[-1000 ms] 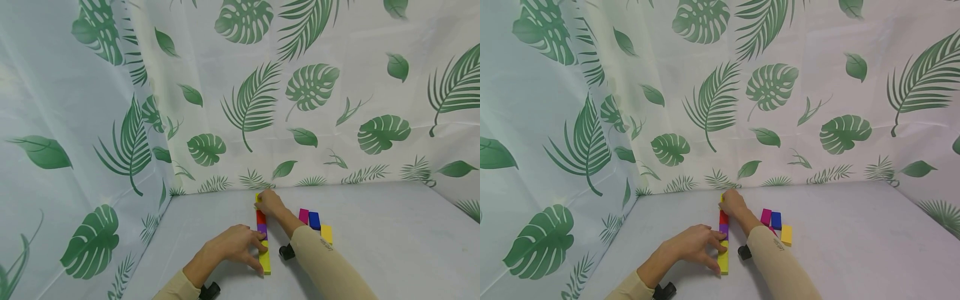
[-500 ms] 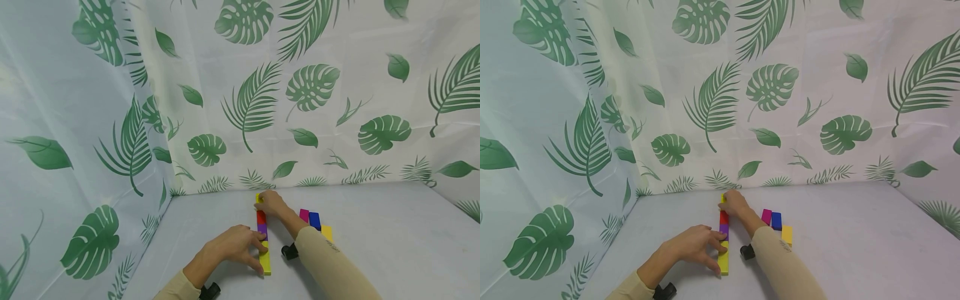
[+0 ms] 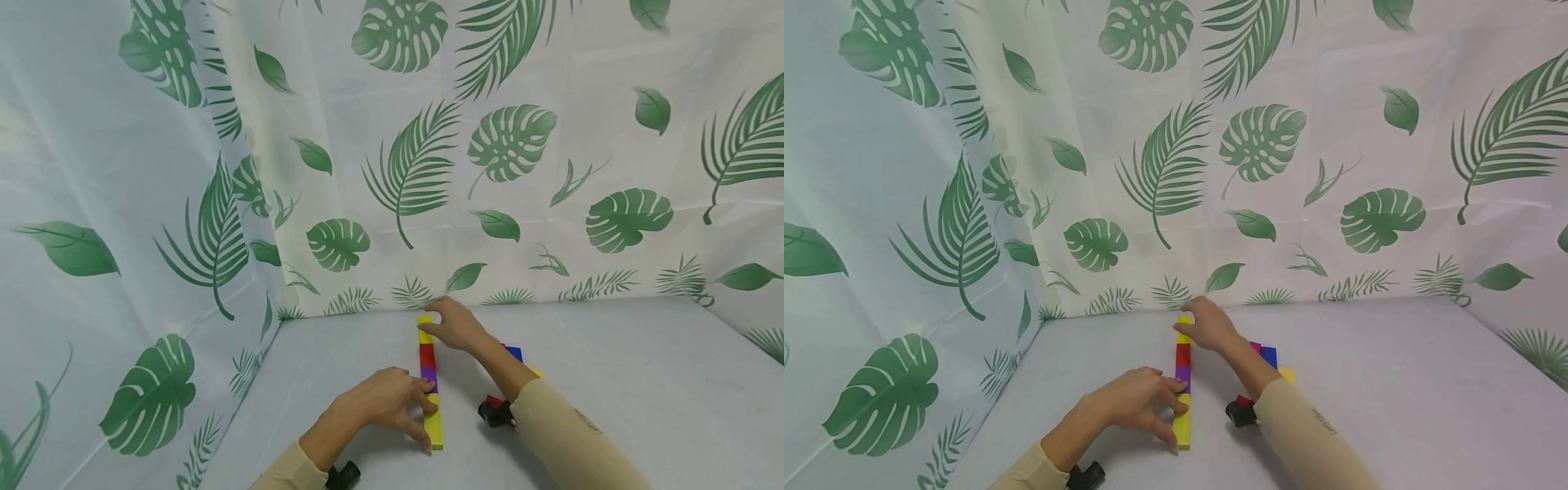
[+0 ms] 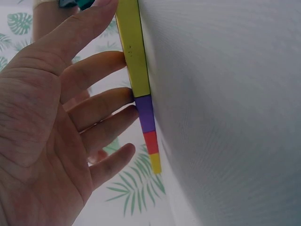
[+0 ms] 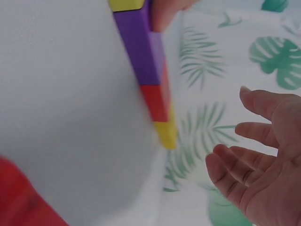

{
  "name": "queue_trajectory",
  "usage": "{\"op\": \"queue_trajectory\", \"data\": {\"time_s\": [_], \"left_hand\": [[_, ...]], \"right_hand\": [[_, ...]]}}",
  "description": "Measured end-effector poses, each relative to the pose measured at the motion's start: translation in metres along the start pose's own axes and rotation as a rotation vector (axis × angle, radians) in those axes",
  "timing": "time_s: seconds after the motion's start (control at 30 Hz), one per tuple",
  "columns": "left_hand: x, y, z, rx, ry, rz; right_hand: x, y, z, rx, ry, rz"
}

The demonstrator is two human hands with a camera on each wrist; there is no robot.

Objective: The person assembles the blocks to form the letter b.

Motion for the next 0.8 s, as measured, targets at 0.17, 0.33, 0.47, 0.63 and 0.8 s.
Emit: {"op": "queue_trajectory", "data": {"time_s": [0.17,0.33,0.47,0.63,0.8], "left_hand": [[0.000,-0.001,0.000,0.009,0.004,-0.010],[0.000,-0.001,-0.001,0.023,0.032,-0.021],[-0.001,-0.002,-0.001,0.034,0.038,-0.028],[-0.001,-0.003,-0.001,0.050,0.028,-0.039],[-0.002,-0.003,-0.001,0.077,0.055,-0.061]], "right_hand": [[0.009,0.008,-0.007,0.037,0.020,0.023],[0.017,0.019,-0.010,0.065,0.003,0.029],[0.024,0.030,-0.009,0.085,-0.011,0.040],[0.031,0.040,-0.003,0.078,-0.016,0.042],[0.030,0.046,0.001,0.081,-0.020,0.019]]}}
Point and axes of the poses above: each hand's wrist, its own y-axis away from the middle knuckle, its own x-axis out of the back of the hand, z = x × y, the point moved 6 cm from there along -y, towards the middle knuckle, and after that the axes turned 2 degrees about x, right-handed, at the moved point
